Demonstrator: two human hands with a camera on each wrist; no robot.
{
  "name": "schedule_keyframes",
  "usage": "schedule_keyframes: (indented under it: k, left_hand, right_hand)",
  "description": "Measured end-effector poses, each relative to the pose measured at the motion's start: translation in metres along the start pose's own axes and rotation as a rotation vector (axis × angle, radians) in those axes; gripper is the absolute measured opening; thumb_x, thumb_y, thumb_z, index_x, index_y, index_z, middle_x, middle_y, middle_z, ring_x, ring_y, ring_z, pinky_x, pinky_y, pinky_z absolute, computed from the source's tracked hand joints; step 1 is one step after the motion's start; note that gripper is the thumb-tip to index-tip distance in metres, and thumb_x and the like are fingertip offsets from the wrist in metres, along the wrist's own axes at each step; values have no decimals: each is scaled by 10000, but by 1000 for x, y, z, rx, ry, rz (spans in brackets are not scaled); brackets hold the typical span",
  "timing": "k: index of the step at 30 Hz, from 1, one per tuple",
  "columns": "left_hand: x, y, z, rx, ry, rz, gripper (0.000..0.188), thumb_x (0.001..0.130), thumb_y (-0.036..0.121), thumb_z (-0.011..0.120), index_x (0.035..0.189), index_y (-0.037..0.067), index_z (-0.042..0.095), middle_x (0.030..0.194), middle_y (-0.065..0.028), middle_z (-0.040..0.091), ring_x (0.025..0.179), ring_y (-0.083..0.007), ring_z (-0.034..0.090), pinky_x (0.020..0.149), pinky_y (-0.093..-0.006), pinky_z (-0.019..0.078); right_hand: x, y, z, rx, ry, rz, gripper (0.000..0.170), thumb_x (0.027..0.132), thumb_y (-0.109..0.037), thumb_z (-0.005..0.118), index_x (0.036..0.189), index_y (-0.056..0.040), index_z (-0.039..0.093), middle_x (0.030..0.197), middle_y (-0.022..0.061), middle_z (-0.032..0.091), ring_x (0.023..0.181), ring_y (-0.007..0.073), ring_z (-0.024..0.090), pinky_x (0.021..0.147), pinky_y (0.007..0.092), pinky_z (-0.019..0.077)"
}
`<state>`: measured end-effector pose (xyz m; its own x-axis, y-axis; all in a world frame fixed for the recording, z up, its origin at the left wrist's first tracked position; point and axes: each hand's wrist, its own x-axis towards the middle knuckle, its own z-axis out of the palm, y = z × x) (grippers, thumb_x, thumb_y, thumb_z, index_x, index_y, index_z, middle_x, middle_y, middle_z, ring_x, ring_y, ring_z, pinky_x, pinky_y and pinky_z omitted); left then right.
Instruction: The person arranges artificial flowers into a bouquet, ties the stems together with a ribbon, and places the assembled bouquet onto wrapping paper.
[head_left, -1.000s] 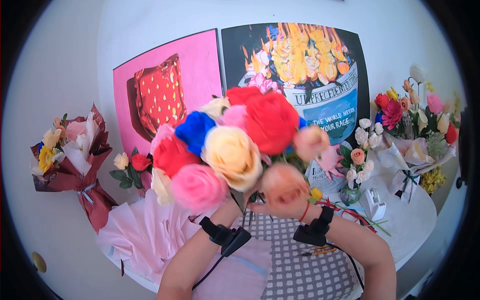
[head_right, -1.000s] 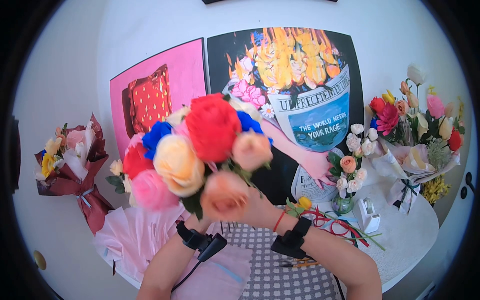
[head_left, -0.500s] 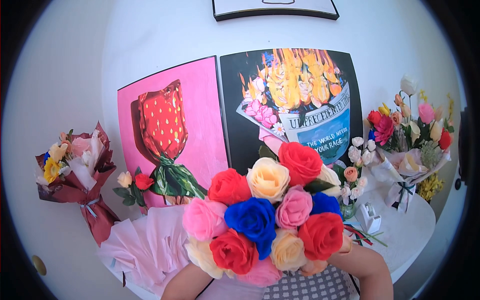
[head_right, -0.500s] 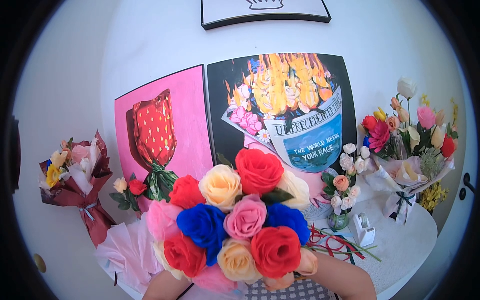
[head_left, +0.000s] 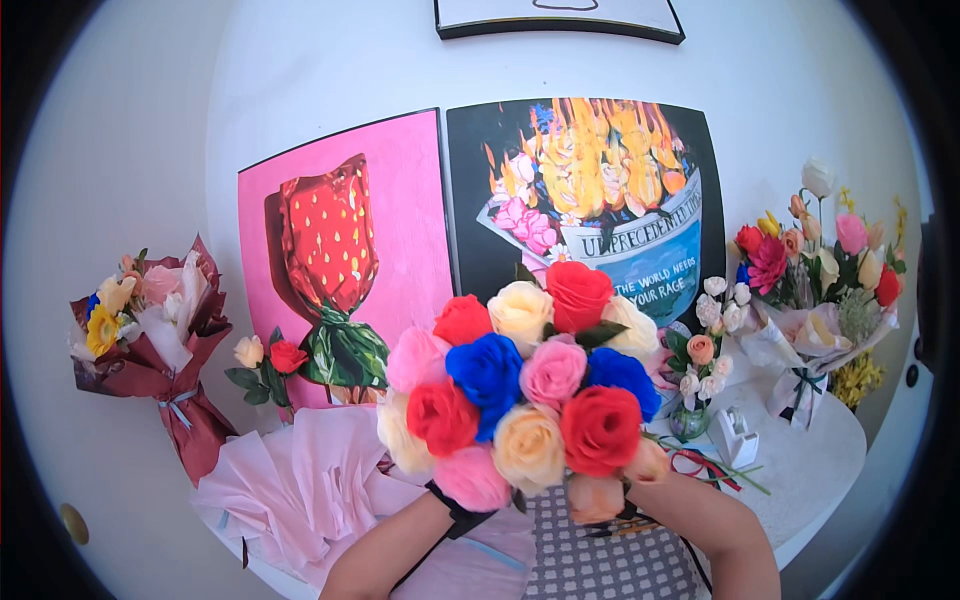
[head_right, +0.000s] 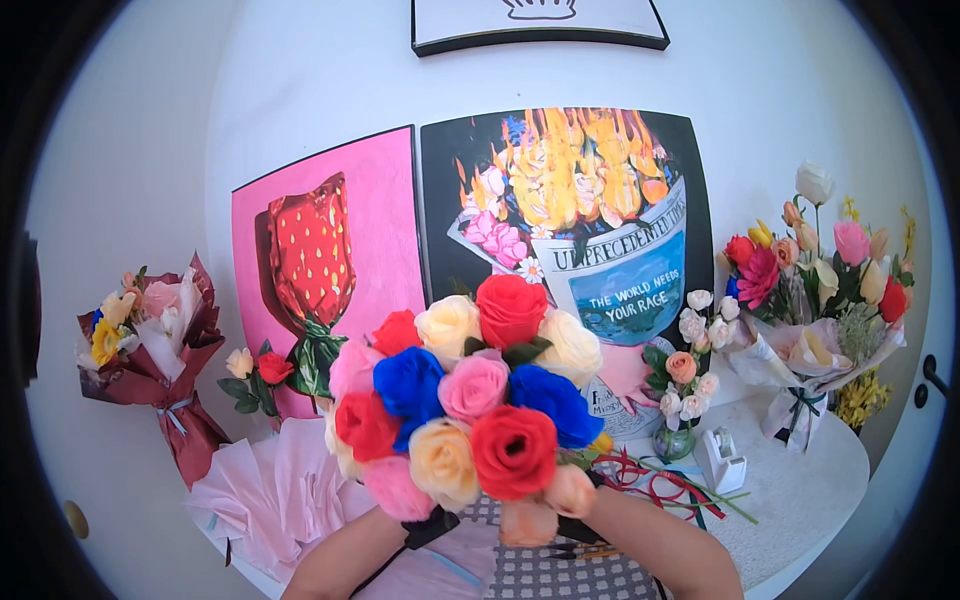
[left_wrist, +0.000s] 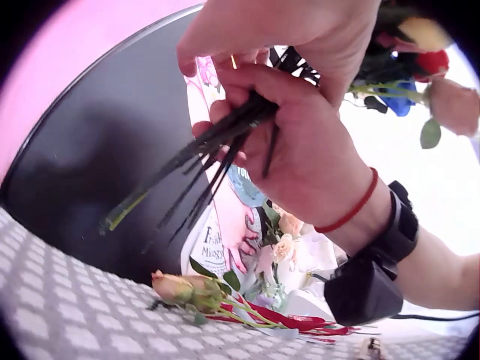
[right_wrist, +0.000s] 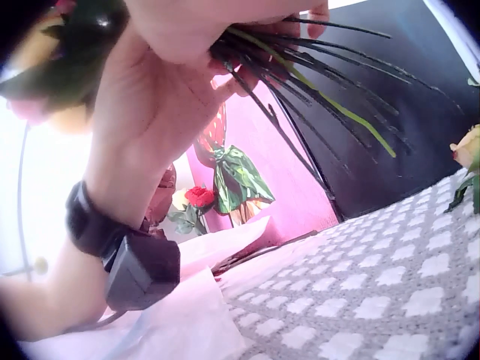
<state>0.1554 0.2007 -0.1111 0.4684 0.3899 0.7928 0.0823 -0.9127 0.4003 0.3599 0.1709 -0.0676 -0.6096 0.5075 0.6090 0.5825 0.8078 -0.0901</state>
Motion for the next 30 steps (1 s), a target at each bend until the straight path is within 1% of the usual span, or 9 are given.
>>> schedule_keyframes:
  k: [13,15,18,21,22,24,27,29,30]
  left_hand:
    - [15,-17,43,396,-14,53,224,853,129,520,1063,52,509,986,-52,538,896,-170,505,788,-295,422]
    - [4,-39,47,271,-23,-46,210,863,112,488,1066,66,516,990,-55,540,920,-149,501,802,-268,415]
    - [23,52,40,14,119,-267,202,846,147,521,1015,40,492,852,-55,526,801,-161,513,814,-289,428]
    - [69,138,-2,-348,347,-559,256,821,198,570,938,0,456,645,-54,505,624,-179,531,832,-320,447]
    - [60,64,0,-749,310,-209,188,855,202,531,859,25,466,627,-21,457,634,-146,517,817,-321,450]
    - [53,63,-9,-659,309,-328,218,830,251,549,860,38,513,679,-39,501,665,-144,533,774,-312,456]
    - [47,61,-13,-470,299,-550,298,781,349,586,862,63,607,782,-73,588,727,-141,566,686,-292,469]
    - [45,58,-11,-92,241,-166,245,879,178,465,656,84,428,607,0,418,649,-114,495,811,-302,444]
    - [45,59,-11,-46,261,-595,259,893,208,466,673,78,422,627,-13,445,690,-129,516,788,-283,441]
  right_hand:
    - [11,2,37,-103,-144,138,412,727,-366,588,1047,-113,536,1001,108,564,930,228,531,751,366,430]
    - [12,-3,4,170,84,-45,475,620,-397,679,968,-106,536,1002,103,534,975,324,488,788,416,409]
    - [12,-25,-37,274,23,63,821,568,-376,769,1208,-31,387,1195,186,418,1083,342,438,898,404,375]
    - [-5,-16,-60,127,198,117,720,594,-333,760,1161,-22,442,1185,202,440,1084,339,443,902,372,373]
    - [-10,-17,-69,128,193,123,720,594,-333,760,1161,-22,442,1185,202,440,1084,339,443,902,372,373]
    - [-21,-24,-87,-174,-116,507,485,616,-338,734,962,-34,583,1004,185,566,961,313,535,805,369,428]
    - [-38,-11,-79,-237,-512,637,329,618,-348,707,752,-57,633,778,146,617,784,289,599,680,379,461]
    - [-51,-13,-70,-329,-561,628,297,620,-336,692,727,-65,635,736,133,617,734,286,605,649,385,466]
    - [-57,-14,-65,-420,-607,613,267,622,-324,676,702,-72,637,693,119,617,685,283,610,618,390,471]
